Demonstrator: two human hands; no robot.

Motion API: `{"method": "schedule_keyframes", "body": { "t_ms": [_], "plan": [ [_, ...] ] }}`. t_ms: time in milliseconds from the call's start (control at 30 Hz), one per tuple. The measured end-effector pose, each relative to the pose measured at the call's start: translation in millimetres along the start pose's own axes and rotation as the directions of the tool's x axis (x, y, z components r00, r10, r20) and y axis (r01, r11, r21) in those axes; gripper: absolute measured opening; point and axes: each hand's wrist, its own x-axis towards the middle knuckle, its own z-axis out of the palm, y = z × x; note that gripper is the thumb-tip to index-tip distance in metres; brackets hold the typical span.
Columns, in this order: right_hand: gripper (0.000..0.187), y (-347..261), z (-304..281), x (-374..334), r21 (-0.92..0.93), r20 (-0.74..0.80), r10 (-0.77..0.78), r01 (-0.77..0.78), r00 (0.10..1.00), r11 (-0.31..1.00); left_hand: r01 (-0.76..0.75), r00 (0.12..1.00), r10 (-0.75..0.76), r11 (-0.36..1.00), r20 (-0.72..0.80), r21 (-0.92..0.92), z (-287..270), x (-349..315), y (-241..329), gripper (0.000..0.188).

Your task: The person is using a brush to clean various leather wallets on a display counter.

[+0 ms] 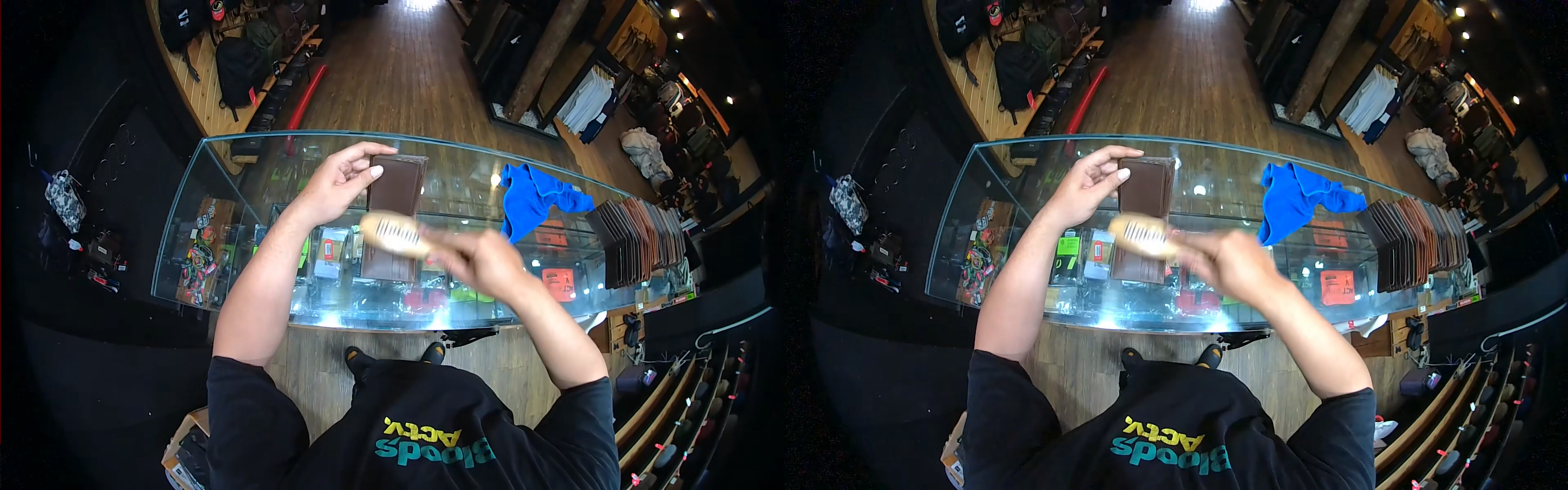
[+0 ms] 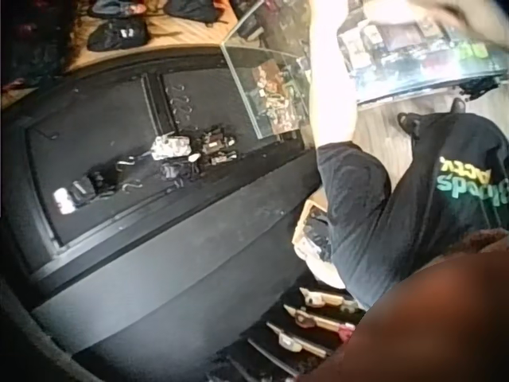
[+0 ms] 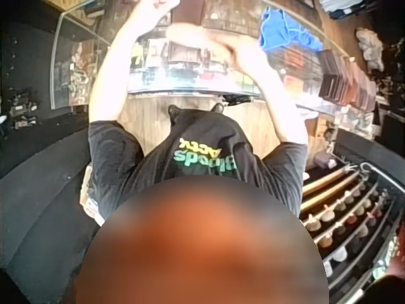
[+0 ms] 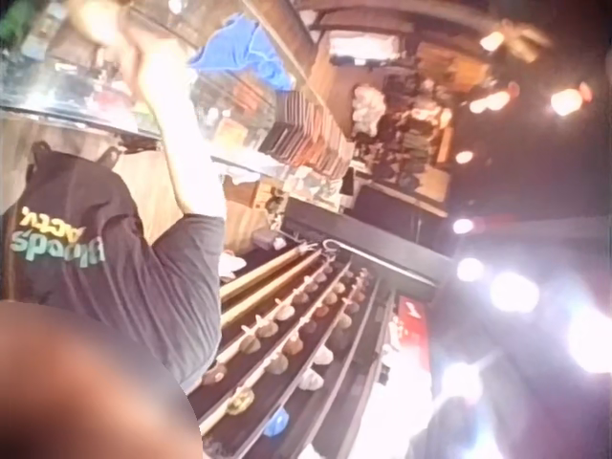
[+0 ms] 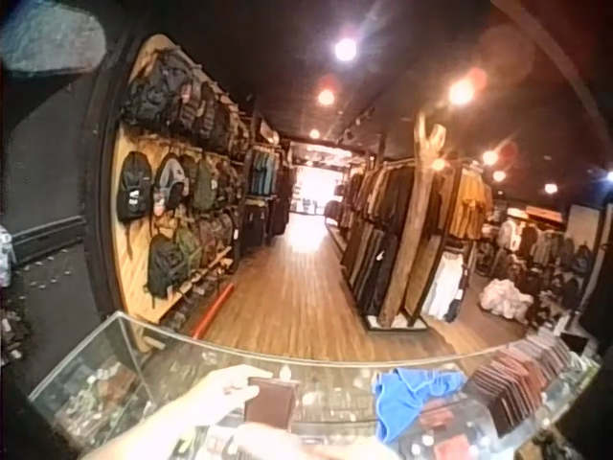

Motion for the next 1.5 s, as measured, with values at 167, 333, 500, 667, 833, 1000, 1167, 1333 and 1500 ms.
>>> {"method": "schedule_keyframes", "body": {
  "t_ms": [167, 333, 500, 667, 833, 1000, 1167, 1333, 1500],
  "plan": [
    [0.037, 5.8, -19.2, -17.3, 0.476, 0.392, -0.196, -0.015, 0.899, 0.879, 0.02, 1.0, -0.02, 1.0, -0.002, 0.004, 2.3, 2.0, 3.7, 0.04],
    [0.037, -1.1, -8.0, -10.7, 0.091, 0.121, 0.166, -0.178, 0.979, 0.98, 0.029, 1.0, -0.029, 0.999, 0.01, 0.016, -0.2, 2.2, 2.3, 0.04],
    [0.034, 9.3, -11.4, -12.8, 0.43, 0.088, -0.189, 0.134, 0.978, 0.893, 0.059, 0.998, -0.059, 0.998, 0.004, 0.032, -1.7, 5.5, 2.0, 0.04],
    [0.037, -5.5, -5.1, -3.8, 0.0, 0.12, -0.023, 0.023, 0.993, 1.0, 0.091, 0.996, -0.09, 0.996, 0.002, -0.01, -1.0, 3.4, 0.6, 0.04],
    [0.041, -0.5, -15.0, 14.1, 0.404, -0.16, -0.267, 0.309, 0.95, 0.861, 0.086, 0.996, -0.085, 0.994, 0.028, -0.067, 0.9, 6.4, 0.6, 0.04],
    [0.038, 16.0, -2.0, 8.8, -0.188, -0.116, -0.196, 0.172, 0.974, 0.967, 0.162, 0.986, -0.164, 0.984, 0.023, 0.08, -10.4, 1.6, 1.8, 0.043],
    [0.043, -5.0, -28.5, -6.2, 0.515, 0.291, -0.322, 0.136, 0.901, 0.846, 0.156, 0.987, -0.153, 0.986, 0.052, -0.058, -4.5, 3.7, -1.2, 0.043],
    [0.037, 4.2, -10.1, 11.3, 0.076, -0.249, -0.015, 0.035, 0.968, 0.996, 0.129, 0.992, -0.13, 0.991, -0.003, -0.041, -1.8, 0.2, 3.1, 0.041],
    [0.041, -13.7, -22.5, -13.9, 0.353, 0.279, -0.239, 0.132, 0.93, 0.926, 0.123, 0.992, -0.123, 0.992, 0.001, -0.027, -2.6, 1.7, 3.0, 0.04]
  ]
}}
